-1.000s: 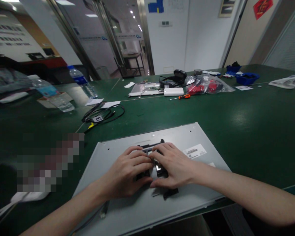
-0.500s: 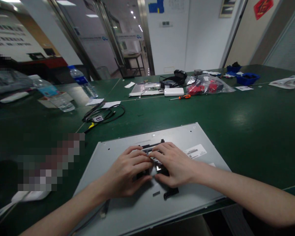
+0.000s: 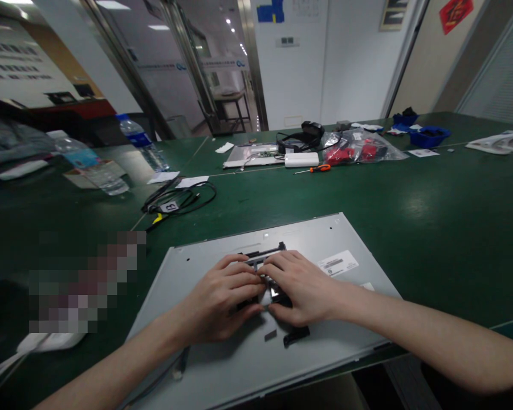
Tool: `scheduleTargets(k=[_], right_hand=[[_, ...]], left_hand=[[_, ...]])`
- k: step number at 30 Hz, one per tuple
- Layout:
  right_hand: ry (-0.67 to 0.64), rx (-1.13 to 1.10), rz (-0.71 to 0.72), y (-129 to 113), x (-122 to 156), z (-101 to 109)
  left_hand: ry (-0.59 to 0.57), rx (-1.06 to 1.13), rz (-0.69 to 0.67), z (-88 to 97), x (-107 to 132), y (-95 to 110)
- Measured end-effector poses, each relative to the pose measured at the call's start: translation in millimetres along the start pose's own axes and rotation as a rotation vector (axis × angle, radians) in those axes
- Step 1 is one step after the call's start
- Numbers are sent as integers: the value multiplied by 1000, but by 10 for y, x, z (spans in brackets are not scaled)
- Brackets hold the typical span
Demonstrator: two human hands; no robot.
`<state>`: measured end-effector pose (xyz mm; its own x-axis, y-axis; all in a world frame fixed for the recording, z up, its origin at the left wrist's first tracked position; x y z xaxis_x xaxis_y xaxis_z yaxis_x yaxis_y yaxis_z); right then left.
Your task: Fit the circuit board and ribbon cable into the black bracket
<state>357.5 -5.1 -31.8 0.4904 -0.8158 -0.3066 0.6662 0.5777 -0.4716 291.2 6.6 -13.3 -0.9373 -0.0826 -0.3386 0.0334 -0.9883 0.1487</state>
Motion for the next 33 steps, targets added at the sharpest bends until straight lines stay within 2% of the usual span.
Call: scheduleTargets(k=[33], right_hand=[[-43, 7, -8, 1, -2, 11]], left_hand=[[19, -51, 48, 12, 7, -39]])
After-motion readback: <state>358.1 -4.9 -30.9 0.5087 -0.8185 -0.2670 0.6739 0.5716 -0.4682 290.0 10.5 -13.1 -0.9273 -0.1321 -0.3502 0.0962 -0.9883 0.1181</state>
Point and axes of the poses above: each hand's wrist, its own x-axis away from the middle knuckle, its own z-axis out of the back of the hand, y = z × x, the point moved 10 cm from there along -x, towards the middle knuckle, and after that the axes turned 1 degree about y, right-handed, at the moved point
